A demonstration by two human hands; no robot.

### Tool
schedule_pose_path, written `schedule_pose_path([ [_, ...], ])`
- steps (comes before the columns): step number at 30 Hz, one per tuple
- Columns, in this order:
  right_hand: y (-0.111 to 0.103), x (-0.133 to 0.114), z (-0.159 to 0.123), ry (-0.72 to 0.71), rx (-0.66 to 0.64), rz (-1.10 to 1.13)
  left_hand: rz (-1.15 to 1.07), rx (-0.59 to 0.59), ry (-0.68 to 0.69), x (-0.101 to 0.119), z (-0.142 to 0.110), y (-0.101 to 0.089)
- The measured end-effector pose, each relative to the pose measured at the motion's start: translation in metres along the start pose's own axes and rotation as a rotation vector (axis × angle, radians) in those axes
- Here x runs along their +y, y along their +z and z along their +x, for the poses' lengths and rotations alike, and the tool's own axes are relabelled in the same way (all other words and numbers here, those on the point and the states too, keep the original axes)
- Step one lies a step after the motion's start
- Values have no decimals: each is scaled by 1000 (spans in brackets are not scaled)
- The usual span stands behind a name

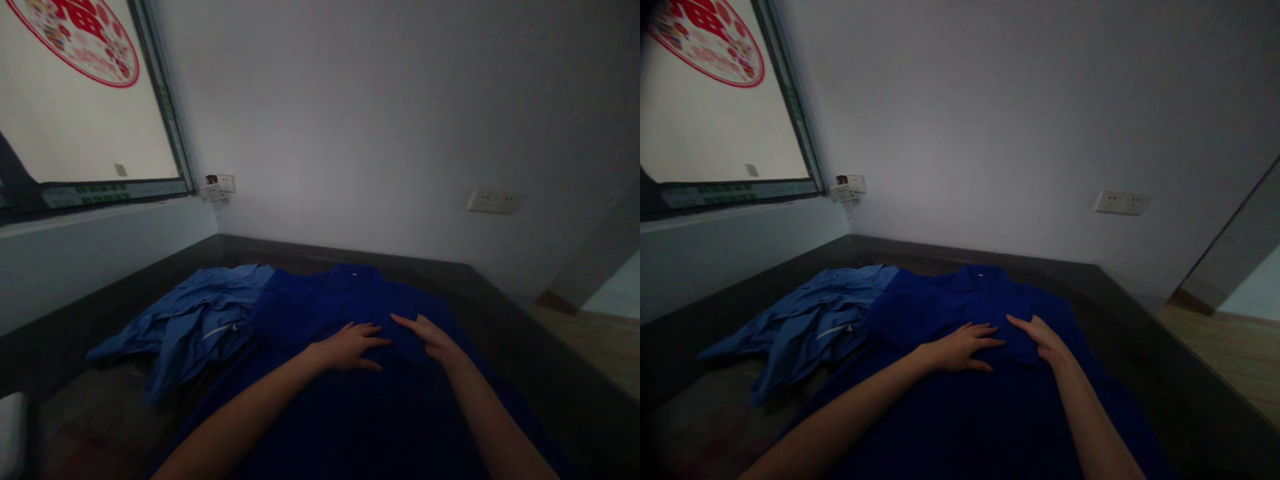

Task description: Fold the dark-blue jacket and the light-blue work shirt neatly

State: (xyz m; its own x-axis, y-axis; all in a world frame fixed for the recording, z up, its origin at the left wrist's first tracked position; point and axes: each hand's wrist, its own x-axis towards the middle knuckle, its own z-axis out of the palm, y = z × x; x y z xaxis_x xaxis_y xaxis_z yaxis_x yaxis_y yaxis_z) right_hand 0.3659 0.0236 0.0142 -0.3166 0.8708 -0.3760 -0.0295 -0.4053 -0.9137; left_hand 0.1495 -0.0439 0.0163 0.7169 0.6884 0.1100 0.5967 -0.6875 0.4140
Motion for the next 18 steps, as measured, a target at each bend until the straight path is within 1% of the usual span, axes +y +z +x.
schedule_pose_path([
  [1, -3, 4, 1, -33, -2, -35, -34, -30, 9, 0, -4, -8],
  [3, -9, 10, 4, -87, 37, -102, -116, -35, 2, -4, -13, -27],
  [6, -17, 11, 7, -150, 131, -197, -153, 69, -92, -21, -31, -59],
  [8, -21, 6, 6, -189, 171, -268, -109, 144, -190, -41, -44, -76],
  [9, -24, 4, 6, -199, 196, -307, -65, 202, -265, -53, -50, -82],
  [11, -29, -2, 3, -195, 257, -371, 58, 329, -485, -80, -63, -89],
  [12, -32, -5, 1, -187, 287, -388, 119, 377, -611, -94, -68, -91],
  [13, -35, -7, -1, -178, 311, -394, 152, 402, -684, -107, -74, -92],
  [15, -43, -9, -4, -157, 334, -389, 184, 418, -771, -130, -84, -91],
  [18, -58, -13, -8, -101, 340, -383, 199, 420, -834, -154, -94, -86],
])
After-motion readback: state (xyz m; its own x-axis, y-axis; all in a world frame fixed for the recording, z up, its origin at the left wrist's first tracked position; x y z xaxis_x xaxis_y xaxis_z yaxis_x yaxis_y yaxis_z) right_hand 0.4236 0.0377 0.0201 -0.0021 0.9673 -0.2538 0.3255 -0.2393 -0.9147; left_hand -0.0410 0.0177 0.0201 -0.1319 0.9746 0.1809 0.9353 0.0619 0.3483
